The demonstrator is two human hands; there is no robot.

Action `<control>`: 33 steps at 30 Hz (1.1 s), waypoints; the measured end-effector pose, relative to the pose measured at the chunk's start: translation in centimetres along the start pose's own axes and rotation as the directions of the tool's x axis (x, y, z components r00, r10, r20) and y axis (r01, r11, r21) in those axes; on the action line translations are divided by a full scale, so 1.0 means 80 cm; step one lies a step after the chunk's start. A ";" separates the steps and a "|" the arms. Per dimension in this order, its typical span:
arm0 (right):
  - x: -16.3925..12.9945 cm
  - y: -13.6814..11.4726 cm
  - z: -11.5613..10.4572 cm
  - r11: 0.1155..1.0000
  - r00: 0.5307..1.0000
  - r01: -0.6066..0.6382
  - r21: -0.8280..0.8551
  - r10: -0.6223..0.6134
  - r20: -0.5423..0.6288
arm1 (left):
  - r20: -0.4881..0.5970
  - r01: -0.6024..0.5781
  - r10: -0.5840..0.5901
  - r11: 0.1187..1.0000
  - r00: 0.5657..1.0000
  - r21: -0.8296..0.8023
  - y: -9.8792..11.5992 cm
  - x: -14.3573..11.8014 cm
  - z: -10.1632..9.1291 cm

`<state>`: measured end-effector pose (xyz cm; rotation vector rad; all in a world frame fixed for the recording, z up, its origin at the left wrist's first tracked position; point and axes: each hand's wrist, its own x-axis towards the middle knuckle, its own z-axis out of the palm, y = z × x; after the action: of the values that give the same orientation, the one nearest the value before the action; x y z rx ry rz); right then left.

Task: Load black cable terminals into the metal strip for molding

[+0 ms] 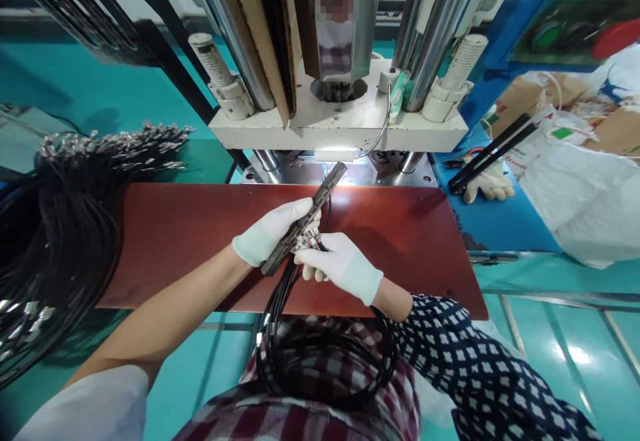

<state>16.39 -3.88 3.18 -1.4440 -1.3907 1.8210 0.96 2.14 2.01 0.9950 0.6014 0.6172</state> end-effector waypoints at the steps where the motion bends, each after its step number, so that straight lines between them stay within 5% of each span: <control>1: 0.001 0.000 0.003 0.999 1.000 0.012 -0.031 -0.012 -0.002 | -0.039 -0.004 0.004 1.000 0.999 0.004 0.000 -0.001 0.003; 9: 0.003 -0.001 0.018 0.998 0.999 0.002 -0.062 -0.004 -0.037 | -0.224 -0.063 0.078 0.995 0.972 0.074 -0.007 -0.005 0.014; 15: 0.003 0.000 0.021 0.982 0.996 -0.005 -0.188 -0.012 -0.090 | -0.334 -0.143 0.273 0.920 0.902 0.365 -0.014 -0.003 0.014; 19: 0.003 0.010 0.019 0.996 0.998 0.055 -0.066 -0.057 -0.032 | -0.295 -0.127 0.228 0.938 0.928 0.323 -0.012 -0.005 0.008; 24: 0.005 0.016 0.017 0.989 0.984 0.148 0.023 -0.145 -0.106 | -0.207 -0.131 0.171 0.972 0.963 0.197 -0.007 -0.010 0.003; 33: 0.011 0.003 0.015 0.999 0.989 0.055 0.002 -0.054 -0.137 | -0.153 -0.124 0.154 0.974 0.976 0.190 -0.010 -0.012 0.000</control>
<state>15.06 -3.77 2.51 -1.4839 -1.3430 1.6583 0.50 1.16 1.51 1.1697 0.7499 0.7868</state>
